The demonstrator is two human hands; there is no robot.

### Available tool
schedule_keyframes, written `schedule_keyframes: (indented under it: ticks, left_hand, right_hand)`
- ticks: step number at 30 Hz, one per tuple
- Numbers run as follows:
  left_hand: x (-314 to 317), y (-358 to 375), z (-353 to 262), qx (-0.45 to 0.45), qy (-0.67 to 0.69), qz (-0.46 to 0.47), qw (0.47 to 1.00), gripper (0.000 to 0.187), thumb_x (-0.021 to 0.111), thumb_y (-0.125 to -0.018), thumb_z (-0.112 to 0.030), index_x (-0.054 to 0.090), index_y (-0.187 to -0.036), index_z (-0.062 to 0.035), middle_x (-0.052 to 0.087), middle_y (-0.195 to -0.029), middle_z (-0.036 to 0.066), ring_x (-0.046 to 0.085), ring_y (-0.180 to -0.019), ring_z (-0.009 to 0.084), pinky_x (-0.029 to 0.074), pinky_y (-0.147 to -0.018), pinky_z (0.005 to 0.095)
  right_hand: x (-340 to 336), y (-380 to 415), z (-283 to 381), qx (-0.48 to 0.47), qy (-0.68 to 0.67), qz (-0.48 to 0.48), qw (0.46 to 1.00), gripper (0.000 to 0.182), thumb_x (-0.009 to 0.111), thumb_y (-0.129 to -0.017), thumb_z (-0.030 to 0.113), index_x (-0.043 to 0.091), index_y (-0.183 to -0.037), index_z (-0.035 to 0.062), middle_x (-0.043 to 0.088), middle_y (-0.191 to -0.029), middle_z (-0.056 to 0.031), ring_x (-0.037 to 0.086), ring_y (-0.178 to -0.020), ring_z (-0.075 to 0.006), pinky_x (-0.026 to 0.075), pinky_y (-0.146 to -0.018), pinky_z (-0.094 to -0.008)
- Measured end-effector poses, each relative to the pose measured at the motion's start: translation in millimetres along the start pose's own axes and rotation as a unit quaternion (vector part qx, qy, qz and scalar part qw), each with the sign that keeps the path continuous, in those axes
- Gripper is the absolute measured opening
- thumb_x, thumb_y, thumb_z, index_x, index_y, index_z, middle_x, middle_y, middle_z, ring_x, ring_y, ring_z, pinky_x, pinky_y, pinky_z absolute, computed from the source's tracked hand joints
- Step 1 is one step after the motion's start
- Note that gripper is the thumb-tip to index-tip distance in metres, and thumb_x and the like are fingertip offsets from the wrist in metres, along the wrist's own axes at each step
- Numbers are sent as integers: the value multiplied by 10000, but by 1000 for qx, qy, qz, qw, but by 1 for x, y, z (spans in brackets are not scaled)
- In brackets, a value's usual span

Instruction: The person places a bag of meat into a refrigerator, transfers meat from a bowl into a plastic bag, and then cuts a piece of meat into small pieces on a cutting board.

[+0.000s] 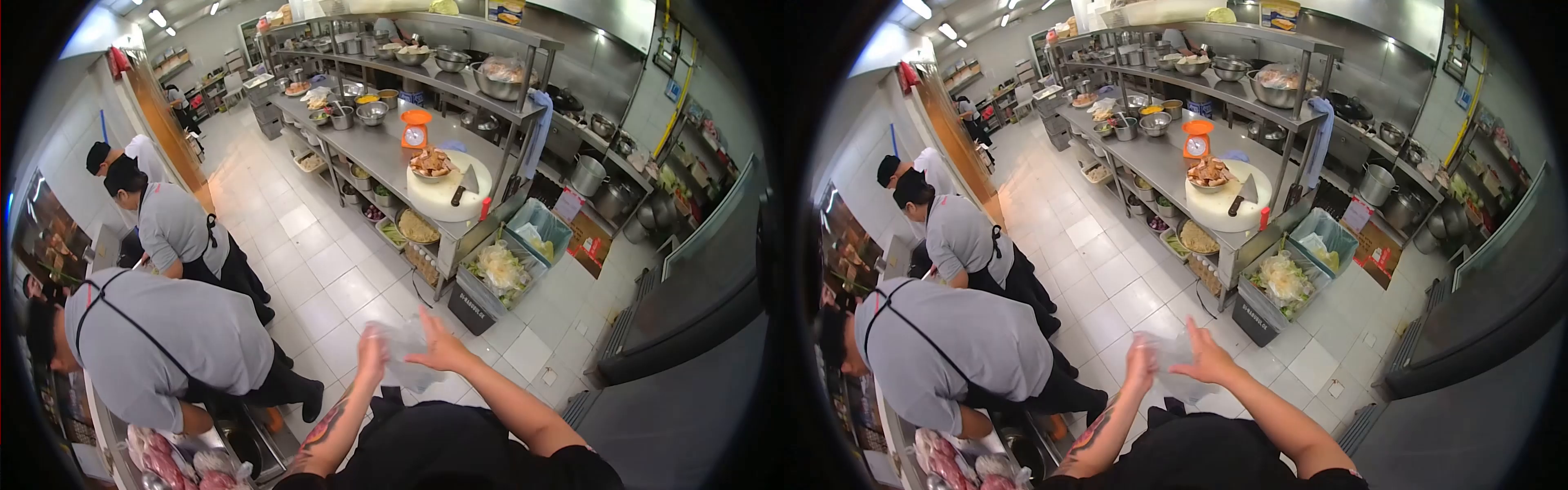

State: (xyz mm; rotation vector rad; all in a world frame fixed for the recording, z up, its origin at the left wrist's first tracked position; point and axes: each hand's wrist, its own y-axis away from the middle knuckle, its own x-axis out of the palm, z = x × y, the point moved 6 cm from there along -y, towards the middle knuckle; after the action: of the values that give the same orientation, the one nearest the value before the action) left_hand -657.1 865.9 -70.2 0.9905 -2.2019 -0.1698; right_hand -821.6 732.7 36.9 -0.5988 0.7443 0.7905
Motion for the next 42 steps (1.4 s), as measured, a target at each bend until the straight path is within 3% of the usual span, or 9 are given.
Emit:
schedule_keyframes:
  ticks: [2,5,7,13,16,18,20,23,42]
  left_hand:
    - [50,-23,-34,308,-339,85,885,258,725,-979,-203,643,-1193,-84,574,-866,39,631,-751,207,532,-636,359]
    - [75,-23,-126,256,-719,71,642,431,695,-860,-2,644,-1287,-38,639,-1083,136,669,-1014,334,559,-877,436]
    - [11,-74,-150,284,-699,-42,655,430,635,-803,57,680,-1217,-47,652,-1181,182,662,-1056,413,545,-946,463]
    - [-13,-67,-189,460,-543,19,702,335,632,-795,-22,722,-1117,-35,702,-1084,194,670,-1023,458,535,-926,501]
    - [-81,-100,-118,251,-629,143,722,213,602,-853,-98,740,-989,-9,731,-1019,219,685,-978,448,543,-927,495]
    - [-95,-119,-105,185,-640,148,731,196,605,-870,-132,745,-939,-14,741,-1005,213,699,-964,436,547,-923,496]
    - [-131,-147,-78,-127,-205,48,969,247,597,-937,-228,746,-1035,-57,738,-930,144,716,-923,368,560,-913,531]
    - [-87,-179,-142,-183,101,16,978,289,630,-974,-307,701,-1164,-101,702,-897,81,692,-837,324,573,-900,586]
    - [134,-503,-409,130,-32,11,991,753,730,-918,-23,427,-1597,-142,585,-1412,101,644,-1141,244,615,-834,374]
  right_hand:
    - [10,-47,34,37,26,162,986,742,796,-878,384,532,-1514,108,601,-1321,-250,666,-1124,-453,558,-915,-523]
    - [28,-124,-39,70,82,115,987,573,704,-858,118,622,-1424,72,656,-1339,-255,669,-1141,-443,558,-921,-485]
    - [-29,-142,-13,-32,22,-161,986,501,610,-802,-38,686,-1291,39,699,-1035,-189,700,-960,-395,557,-811,-486]
    - [-28,-146,-7,-109,-81,-210,968,669,534,-746,-115,654,-1391,13,700,-1105,-212,673,-1068,-411,569,-871,-433]
    - [52,-137,-68,-199,-12,-72,977,593,544,-776,-115,684,-1341,-4,724,-1039,-142,704,-958,-310,581,-855,-384]
    - [84,-144,-116,246,-482,56,839,462,587,-858,-79,718,-1291,17,743,-997,-62,715,-902,-187,583,-827,-325]
    - [97,-161,-137,305,-522,72,793,415,621,-895,-37,724,-1290,36,741,-976,-35,706,-887,-144,572,-810,-296]
    - [125,-201,-190,292,-555,148,765,324,709,-966,84,727,-1289,69,737,-987,-12,687,-871,-100,543,-775,-248]
    - [-2,-436,-248,400,-617,-295,611,204,580,-977,4,416,-1090,50,646,-1027,-223,770,-798,-422,688,-707,-488]
